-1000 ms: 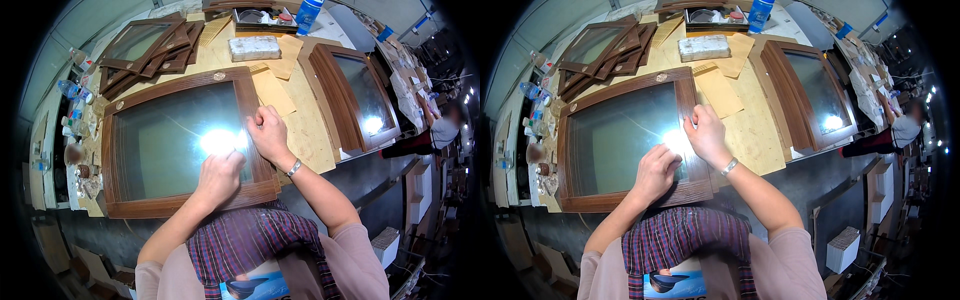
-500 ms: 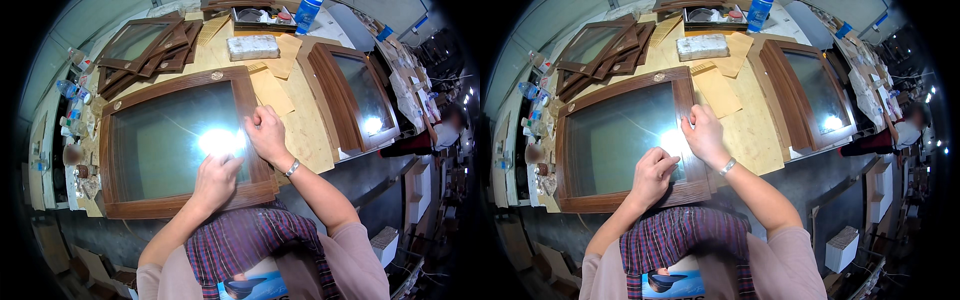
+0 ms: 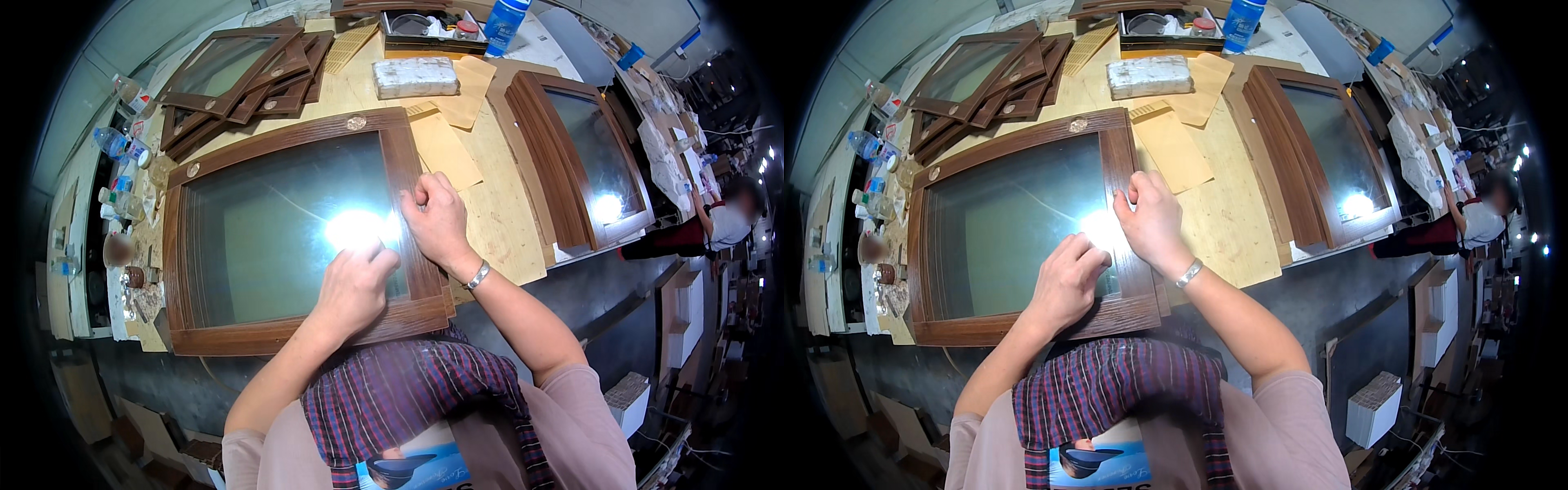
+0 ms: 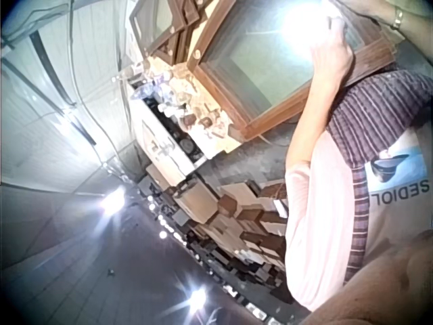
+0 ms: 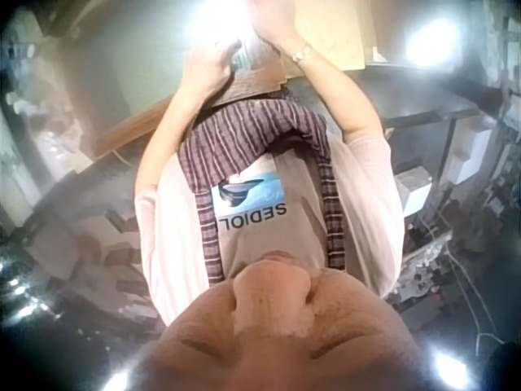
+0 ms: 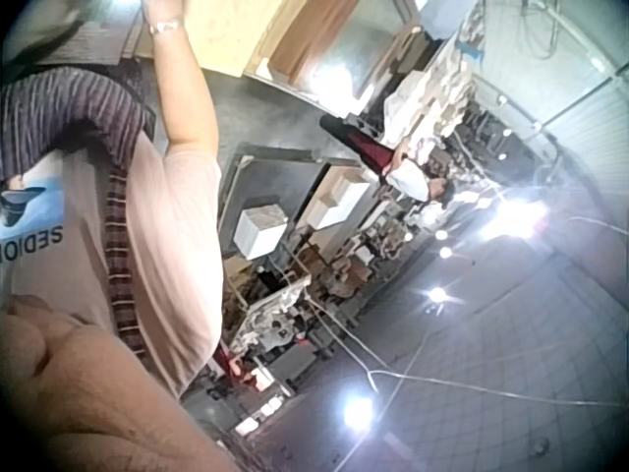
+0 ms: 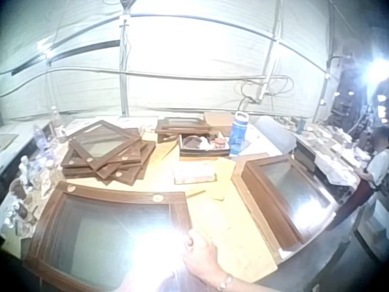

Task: The person wipes a glass-paned wooden door frame with a white cloth and a sanding block, then applies small labels to the wood and glass surface.

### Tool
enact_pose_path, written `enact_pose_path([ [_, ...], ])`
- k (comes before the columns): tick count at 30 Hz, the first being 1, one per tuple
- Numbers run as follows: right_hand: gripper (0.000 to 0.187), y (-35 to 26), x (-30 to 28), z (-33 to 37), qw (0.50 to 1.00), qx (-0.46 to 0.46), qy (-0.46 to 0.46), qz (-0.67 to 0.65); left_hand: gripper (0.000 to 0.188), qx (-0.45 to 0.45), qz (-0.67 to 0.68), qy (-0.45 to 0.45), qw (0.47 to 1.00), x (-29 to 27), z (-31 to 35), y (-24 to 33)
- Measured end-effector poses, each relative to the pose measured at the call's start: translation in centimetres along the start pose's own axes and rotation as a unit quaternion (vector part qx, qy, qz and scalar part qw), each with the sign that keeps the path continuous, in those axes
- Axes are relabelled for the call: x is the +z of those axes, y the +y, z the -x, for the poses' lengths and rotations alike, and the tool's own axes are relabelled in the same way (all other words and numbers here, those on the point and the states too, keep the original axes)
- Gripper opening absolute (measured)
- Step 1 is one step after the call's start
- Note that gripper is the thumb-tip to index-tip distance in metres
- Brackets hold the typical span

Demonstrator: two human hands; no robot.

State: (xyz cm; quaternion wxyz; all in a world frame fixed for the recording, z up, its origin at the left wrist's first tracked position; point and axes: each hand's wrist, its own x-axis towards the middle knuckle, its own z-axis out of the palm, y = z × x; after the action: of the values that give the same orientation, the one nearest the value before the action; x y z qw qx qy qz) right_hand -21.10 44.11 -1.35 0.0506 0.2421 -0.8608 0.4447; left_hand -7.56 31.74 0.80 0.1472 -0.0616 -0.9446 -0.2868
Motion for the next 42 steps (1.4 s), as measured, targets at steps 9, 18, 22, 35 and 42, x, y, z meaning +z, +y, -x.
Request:
enact_pose_path([
  [9,0.023,0.1,0.0,0.0,1.000,-0.002,0.000,-0.003,0.021,0.001,0.054,0.033,0.998,-0.3,0.0,-0.5],
  [18,0.022,0.2,0.1,0.0,1.000,-0.005,-0.001,-0.002,0.019,0.037,0.044,-0.037,0.998,-1.0,-1.1,-1.5],
  [22,0.022,0.2,0.0,0.0,1.000,-0.003,-0.002,-0.009,0.012,0.046,0.000,-0.054,0.997,-1.0,-1.5,-1.1],
  [35,0.024,0.0,0.0,0.0,1.000,-0.002,0.004,-0.008,0.014,0.095,-0.013,-0.066,0.993,-0.9,-0.2,-1.5],
  [42,0.023,0.0,0.0,0.0,1.000,0.002,0.001,-0.008,0.019,0.091,0.027,-0.009,0.995,-1.6,1.0,-0.8],
])
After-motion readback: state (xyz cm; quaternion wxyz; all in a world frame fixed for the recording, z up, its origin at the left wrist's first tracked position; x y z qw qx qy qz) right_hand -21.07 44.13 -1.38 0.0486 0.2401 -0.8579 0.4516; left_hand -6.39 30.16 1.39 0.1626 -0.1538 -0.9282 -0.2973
